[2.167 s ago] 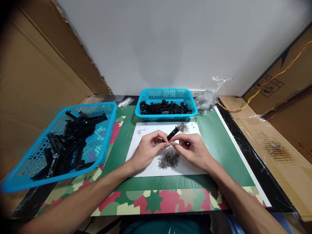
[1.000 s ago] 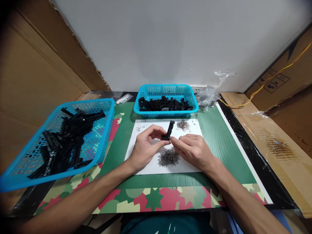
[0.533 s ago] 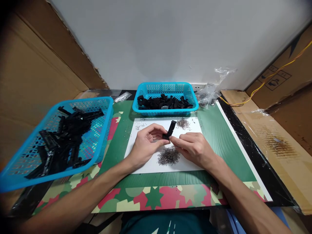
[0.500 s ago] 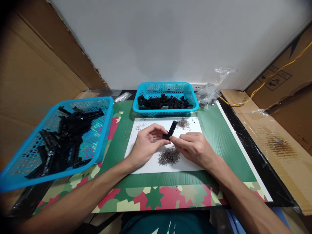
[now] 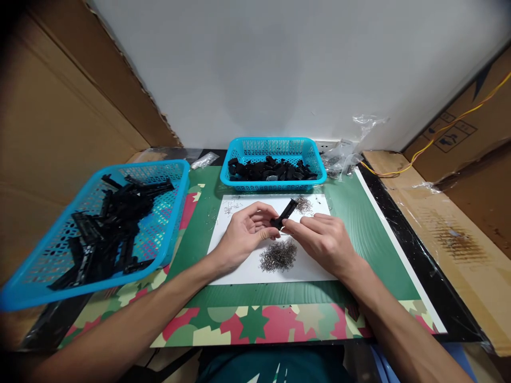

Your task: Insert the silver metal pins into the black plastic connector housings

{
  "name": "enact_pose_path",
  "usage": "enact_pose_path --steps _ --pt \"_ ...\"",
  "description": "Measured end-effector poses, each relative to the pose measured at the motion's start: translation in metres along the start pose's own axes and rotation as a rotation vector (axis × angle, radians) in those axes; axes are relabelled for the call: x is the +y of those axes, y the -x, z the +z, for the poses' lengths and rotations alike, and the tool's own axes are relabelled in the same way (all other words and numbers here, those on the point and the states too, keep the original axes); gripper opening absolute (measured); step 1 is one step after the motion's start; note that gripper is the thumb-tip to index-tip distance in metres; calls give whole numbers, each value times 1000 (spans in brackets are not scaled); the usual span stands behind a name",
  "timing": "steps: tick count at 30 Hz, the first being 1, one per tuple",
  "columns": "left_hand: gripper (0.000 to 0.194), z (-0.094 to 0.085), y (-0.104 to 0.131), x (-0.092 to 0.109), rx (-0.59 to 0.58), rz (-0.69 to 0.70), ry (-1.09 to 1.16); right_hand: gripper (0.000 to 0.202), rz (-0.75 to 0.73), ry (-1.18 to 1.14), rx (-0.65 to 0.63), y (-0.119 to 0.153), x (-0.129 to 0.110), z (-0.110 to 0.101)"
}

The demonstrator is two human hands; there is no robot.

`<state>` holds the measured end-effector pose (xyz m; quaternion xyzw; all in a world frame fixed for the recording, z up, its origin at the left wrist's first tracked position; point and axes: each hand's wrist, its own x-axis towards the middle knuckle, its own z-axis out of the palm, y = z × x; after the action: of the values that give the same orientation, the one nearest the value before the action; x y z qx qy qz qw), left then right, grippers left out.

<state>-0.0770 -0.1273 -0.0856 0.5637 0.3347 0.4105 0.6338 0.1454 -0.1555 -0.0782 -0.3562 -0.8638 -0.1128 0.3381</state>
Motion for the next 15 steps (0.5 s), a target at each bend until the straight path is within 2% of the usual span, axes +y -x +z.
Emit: enact_pose_path --steps 7,15 --pt "29 -1 0 1 -115 -17 106 24 44 -66 -37 2 5 1" --pt "28 0 4 5 -153 -10 -65 23 42 -136 -90 0 6 1"
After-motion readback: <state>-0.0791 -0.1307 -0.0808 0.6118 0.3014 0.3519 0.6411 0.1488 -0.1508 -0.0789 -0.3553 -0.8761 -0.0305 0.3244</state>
